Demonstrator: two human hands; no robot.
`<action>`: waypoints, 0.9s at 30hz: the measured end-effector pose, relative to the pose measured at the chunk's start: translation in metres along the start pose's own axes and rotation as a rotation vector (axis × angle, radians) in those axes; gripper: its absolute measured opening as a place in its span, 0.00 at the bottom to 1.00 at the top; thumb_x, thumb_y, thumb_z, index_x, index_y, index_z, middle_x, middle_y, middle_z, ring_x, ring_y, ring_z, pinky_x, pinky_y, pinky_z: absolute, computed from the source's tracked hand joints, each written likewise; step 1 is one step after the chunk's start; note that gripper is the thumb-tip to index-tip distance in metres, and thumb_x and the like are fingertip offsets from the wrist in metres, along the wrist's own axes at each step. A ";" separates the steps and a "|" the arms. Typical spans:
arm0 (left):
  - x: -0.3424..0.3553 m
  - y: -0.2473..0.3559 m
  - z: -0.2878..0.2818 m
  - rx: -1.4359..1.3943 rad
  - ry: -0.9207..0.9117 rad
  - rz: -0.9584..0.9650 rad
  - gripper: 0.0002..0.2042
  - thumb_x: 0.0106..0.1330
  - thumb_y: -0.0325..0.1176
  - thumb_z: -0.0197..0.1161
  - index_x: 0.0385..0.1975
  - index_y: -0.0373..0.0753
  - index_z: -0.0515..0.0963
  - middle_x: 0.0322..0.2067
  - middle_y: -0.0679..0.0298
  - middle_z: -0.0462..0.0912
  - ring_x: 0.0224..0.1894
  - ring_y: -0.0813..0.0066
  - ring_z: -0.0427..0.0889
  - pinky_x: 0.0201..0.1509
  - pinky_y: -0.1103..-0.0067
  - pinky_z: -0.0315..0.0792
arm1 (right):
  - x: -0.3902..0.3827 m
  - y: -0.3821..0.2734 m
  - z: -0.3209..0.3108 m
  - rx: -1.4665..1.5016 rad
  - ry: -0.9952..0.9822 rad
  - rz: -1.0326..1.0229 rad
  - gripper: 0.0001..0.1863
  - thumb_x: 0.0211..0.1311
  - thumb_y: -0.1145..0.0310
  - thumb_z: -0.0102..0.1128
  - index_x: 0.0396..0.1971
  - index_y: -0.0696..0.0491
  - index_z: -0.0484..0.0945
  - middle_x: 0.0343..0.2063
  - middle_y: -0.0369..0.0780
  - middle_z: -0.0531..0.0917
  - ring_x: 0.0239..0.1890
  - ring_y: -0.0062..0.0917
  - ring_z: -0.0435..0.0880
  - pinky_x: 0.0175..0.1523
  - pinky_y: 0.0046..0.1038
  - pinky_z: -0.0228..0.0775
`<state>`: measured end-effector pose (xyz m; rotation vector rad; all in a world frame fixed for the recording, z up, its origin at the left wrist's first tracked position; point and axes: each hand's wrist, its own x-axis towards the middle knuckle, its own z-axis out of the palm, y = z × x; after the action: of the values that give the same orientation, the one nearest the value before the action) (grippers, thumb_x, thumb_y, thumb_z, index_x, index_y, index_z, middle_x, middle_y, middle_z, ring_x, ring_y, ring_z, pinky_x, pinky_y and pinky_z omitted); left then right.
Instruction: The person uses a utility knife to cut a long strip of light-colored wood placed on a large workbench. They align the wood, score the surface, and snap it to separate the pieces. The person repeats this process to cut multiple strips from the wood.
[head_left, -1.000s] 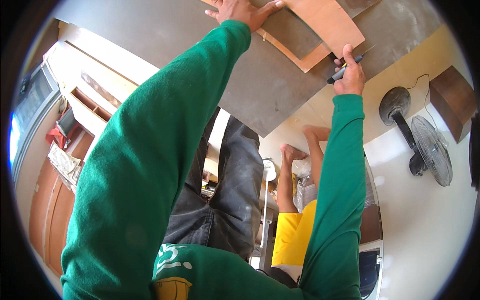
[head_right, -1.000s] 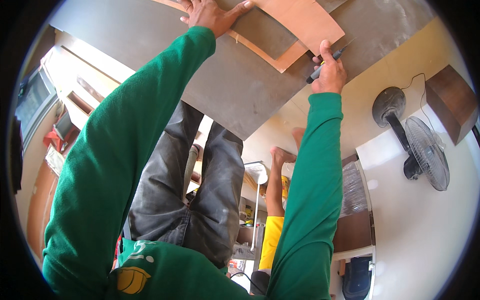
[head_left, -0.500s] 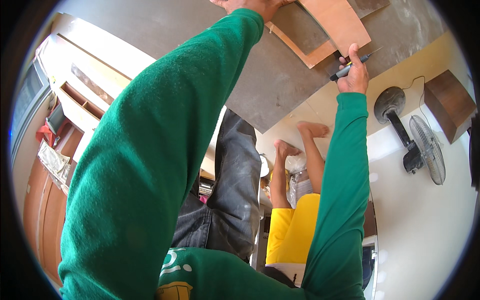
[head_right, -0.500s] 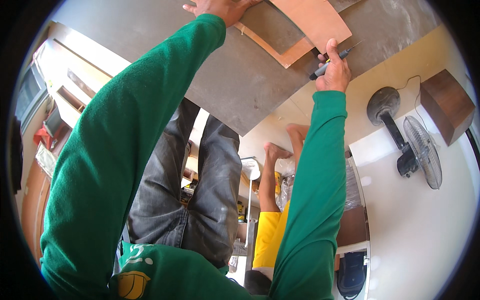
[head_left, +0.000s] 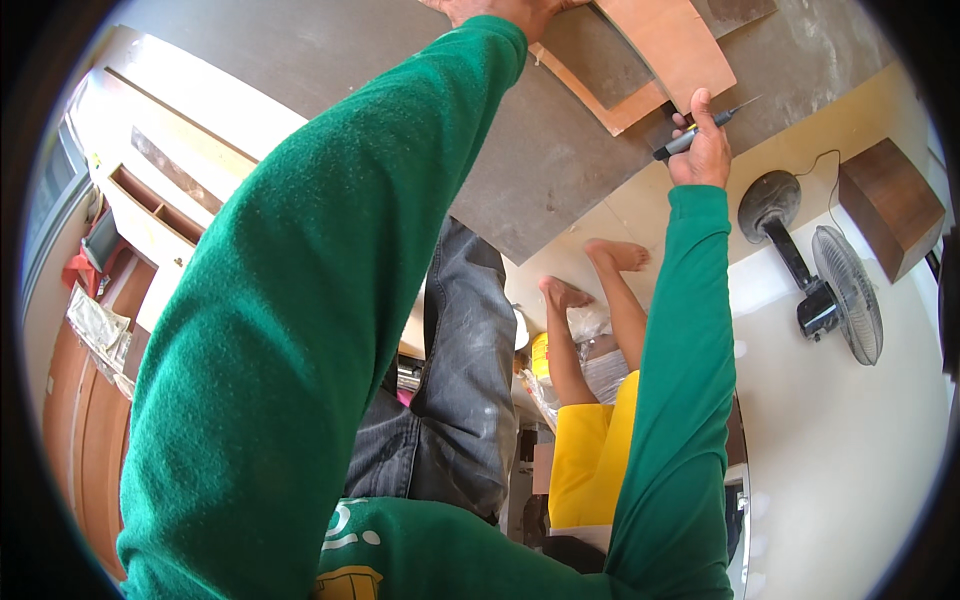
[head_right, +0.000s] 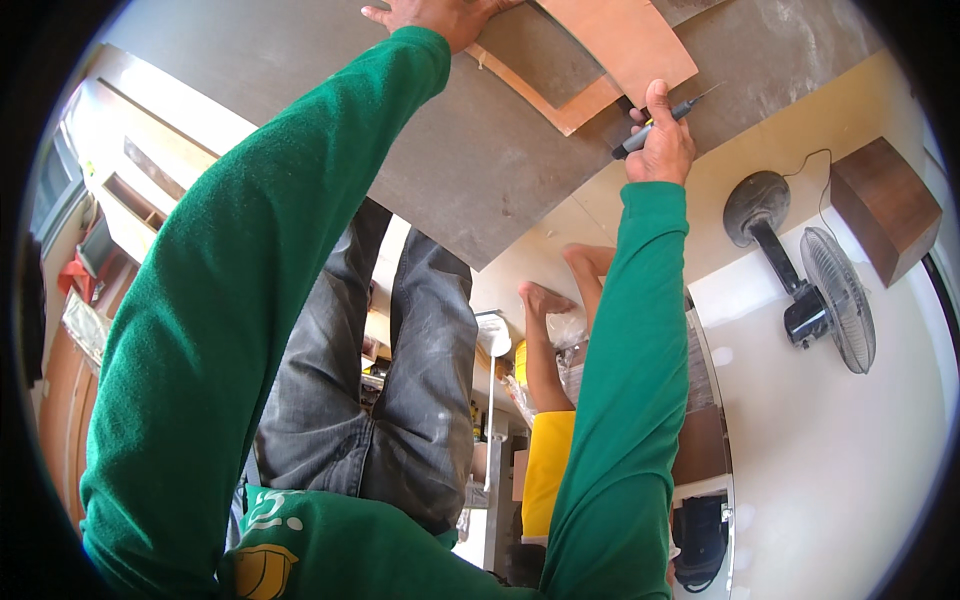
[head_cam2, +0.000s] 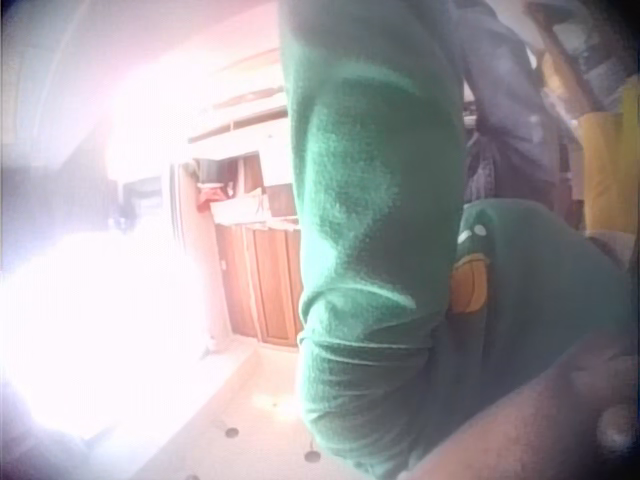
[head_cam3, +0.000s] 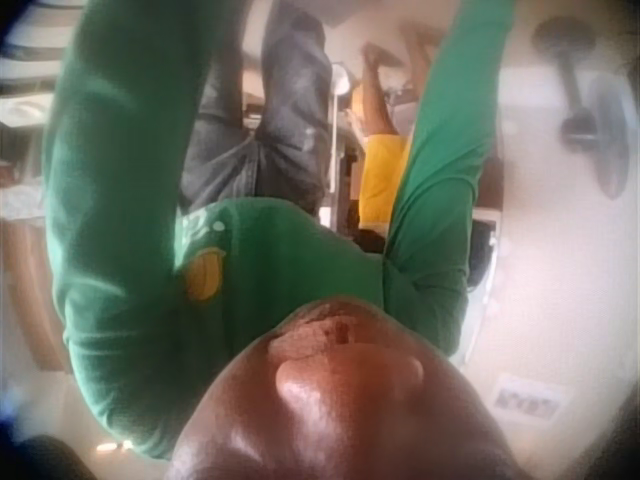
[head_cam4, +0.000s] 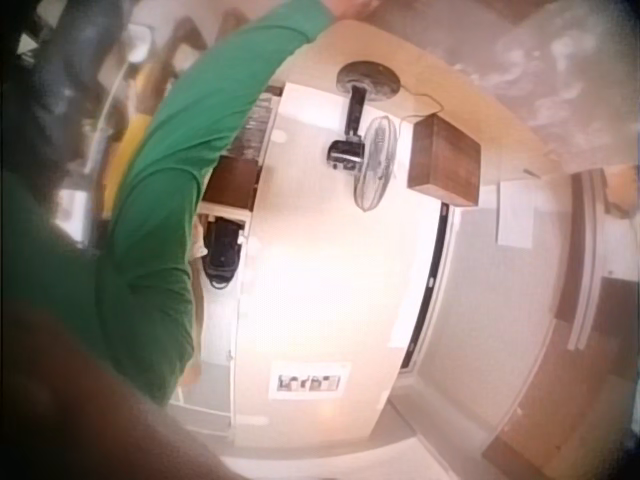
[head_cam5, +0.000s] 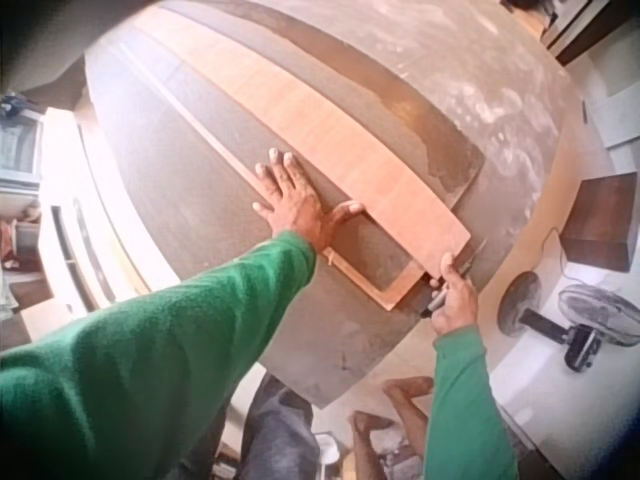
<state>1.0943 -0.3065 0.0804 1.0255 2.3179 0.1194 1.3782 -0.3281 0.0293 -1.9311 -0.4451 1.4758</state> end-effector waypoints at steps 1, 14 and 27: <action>0.000 0.000 -0.001 0.003 -0.002 0.000 0.68 0.49 0.70 0.71 0.77 0.31 0.38 0.79 0.50 0.28 0.80 0.42 0.25 0.76 0.38 0.42 | 0.000 0.000 0.000 0.001 0.000 -0.002 0.28 0.54 0.52 0.81 0.46 0.56 0.80 0.36 0.34 0.83 0.36 0.24 0.80 0.43 0.28 0.66; 0.007 -0.016 0.047 0.130 0.172 0.014 0.73 0.41 0.76 0.70 0.77 0.28 0.41 0.79 0.46 0.32 0.80 0.40 0.28 0.74 0.36 0.44 | 0.011 0.005 -0.019 -0.076 -0.106 0.087 0.29 0.59 0.54 0.77 0.52 0.58 0.78 0.42 0.37 0.81 0.41 0.25 0.80 0.44 0.30 0.72; 0.006 -0.017 -0.033 0.095 -0.257 -0.005 0.68 0.52 0.60 0.76 0.77 0.31 0.31 0.79 0.48 0.22 0.79 0.37 0.22 0.72 0.31 0.41 | 0.015 0.021 0.005 -0.322 0.033 0.076 0.36 0.59 0.40 0.72 0.54 0.55 0.76 0.38 0.34 0.79 0.33 0.19 0.76 0.33 0.24 0.62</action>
<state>1.0615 -0.3093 0.0994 1.0170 2.1081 -0.1191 1.3759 -0.3327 0.0041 -2.2408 -0.6329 1.4892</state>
